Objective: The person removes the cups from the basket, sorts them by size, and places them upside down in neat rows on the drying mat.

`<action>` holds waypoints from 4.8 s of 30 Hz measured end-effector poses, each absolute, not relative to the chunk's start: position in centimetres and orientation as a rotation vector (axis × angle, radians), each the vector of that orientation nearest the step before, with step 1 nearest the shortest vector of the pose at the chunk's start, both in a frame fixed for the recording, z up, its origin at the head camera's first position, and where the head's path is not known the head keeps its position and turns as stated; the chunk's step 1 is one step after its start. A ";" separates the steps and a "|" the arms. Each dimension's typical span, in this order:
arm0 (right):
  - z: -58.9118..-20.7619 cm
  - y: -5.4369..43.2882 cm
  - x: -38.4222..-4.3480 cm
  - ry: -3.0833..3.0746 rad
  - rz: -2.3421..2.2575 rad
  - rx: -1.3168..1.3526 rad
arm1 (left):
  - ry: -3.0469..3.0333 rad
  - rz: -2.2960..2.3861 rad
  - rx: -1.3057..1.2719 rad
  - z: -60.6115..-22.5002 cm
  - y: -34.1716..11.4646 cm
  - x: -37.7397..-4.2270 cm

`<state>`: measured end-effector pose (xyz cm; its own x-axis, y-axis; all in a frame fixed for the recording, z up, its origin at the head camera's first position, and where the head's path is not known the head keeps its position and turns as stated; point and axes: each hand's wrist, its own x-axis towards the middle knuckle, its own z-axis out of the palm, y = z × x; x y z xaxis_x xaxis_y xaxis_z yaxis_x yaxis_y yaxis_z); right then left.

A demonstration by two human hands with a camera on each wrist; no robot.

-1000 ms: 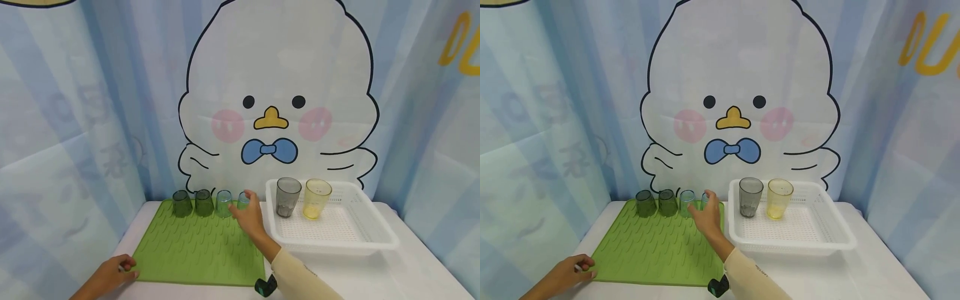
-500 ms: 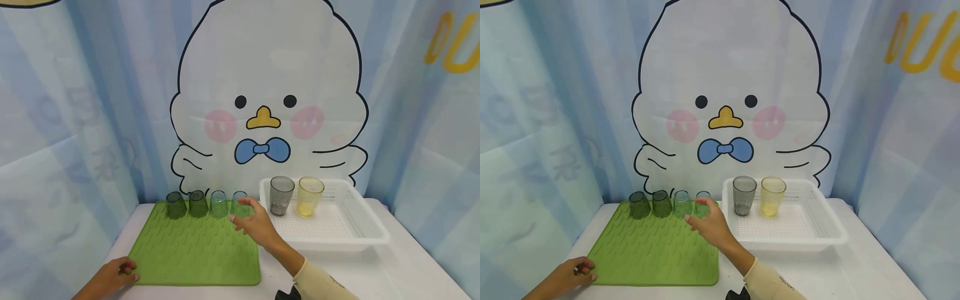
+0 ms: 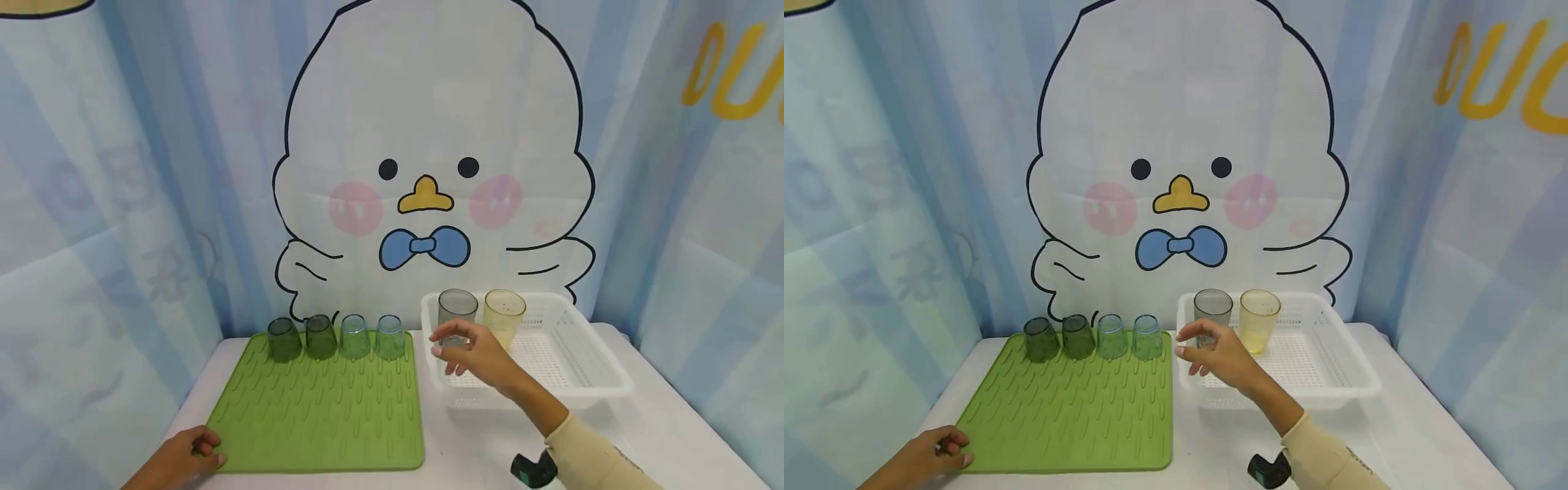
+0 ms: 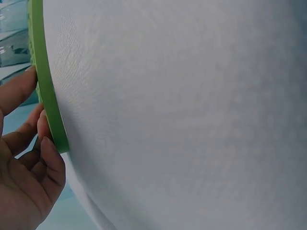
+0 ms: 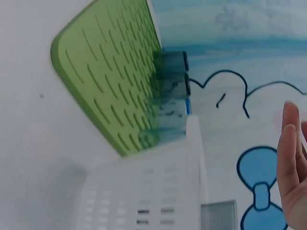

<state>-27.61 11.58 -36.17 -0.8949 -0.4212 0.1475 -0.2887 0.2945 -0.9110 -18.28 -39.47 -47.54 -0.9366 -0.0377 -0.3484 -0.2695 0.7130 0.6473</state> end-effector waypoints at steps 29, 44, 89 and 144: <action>-36.9 23.9 -37.7 2.836 -1.460 0.036 | 2.559 1.105 -0.220 -47.4 -39.6 -18.4; -37.7 23.8 -38.3 2.686 -1.215 0.016 | 2.611 1.070 -0.169 -46.9 -39.5 -18.4; -33.6 23.4 -29.3 2.870 -1.342 -0.306 | 2.632 1.104 0.223 -43.4 -35.1 -18.6; -36.0 10.3 -16.5 1.918 -1.681 -0.738 | 2.496 1.378 0.875 -36.1 -16.3 -15.0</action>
